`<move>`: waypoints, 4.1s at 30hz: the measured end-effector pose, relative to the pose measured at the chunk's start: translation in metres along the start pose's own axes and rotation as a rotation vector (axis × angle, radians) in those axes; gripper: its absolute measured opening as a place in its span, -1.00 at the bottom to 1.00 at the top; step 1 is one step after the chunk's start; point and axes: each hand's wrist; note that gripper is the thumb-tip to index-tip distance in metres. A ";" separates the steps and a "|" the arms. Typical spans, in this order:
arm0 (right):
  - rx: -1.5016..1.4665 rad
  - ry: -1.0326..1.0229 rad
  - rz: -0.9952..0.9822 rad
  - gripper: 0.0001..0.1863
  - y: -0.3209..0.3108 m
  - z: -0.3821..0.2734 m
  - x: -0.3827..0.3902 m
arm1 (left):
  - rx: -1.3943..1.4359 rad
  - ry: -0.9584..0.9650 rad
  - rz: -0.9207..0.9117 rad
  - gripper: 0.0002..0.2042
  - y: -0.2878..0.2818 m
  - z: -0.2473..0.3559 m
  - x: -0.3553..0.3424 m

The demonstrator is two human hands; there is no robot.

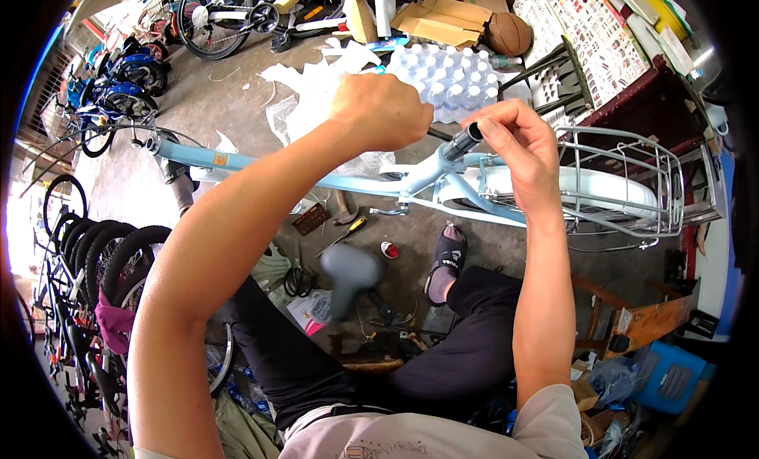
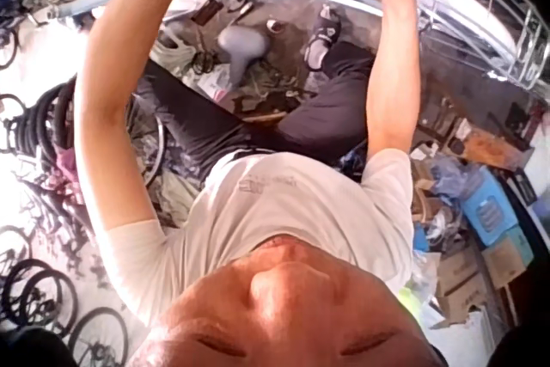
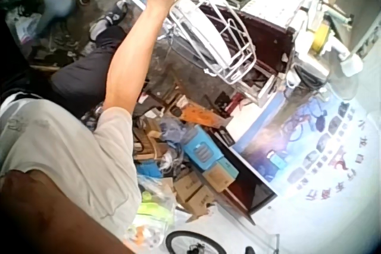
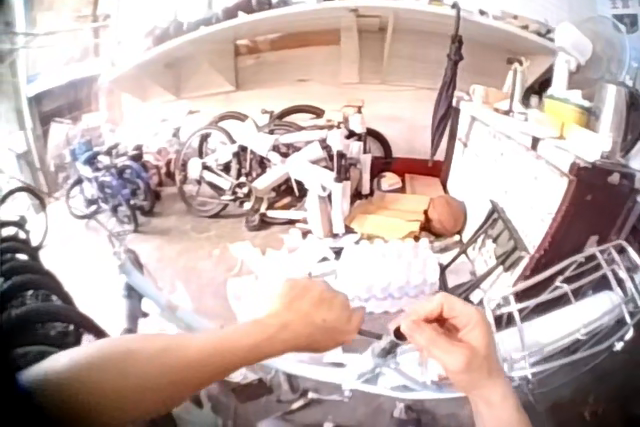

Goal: The person attaches a bicycle seat to the frame. They use a wrench to adjust the bolt on the seat post clamp, then place the saddle onto the post and press down by hand to secure it.

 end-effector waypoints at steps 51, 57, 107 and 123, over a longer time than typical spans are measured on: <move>0.018 -0.064 0.002 -0.74 -0.001 0.007 -0.003 | -0.245 0.097 -0.186 -0.39 -0.023 0.012 -0.011; -0.014 -0.050 0.010 -0.78 0.001 0.011 -0.001 | -0.187 -0.006 -0.224 -0.37 -0.021 0.012 -0.010; -0.054 -0.048 -0.005 -0.85 -0.002 0.004 0.000 | -0.171 0.198 -0.502 -0.34 -0.050 0.019 -0.015; -0.065 -0.011 -0.079 -0.87 -0.003 0.004 0.001 | -0.198 0.254 -0.635 -0.64 -0.062 0.024 -0.015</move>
Point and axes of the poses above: each hand's wrist, its own x-axis away from the middle knuckle, its own y-axis out of the palm, z = x × y, and after that the axes turned 2 degrees about z, right-handed
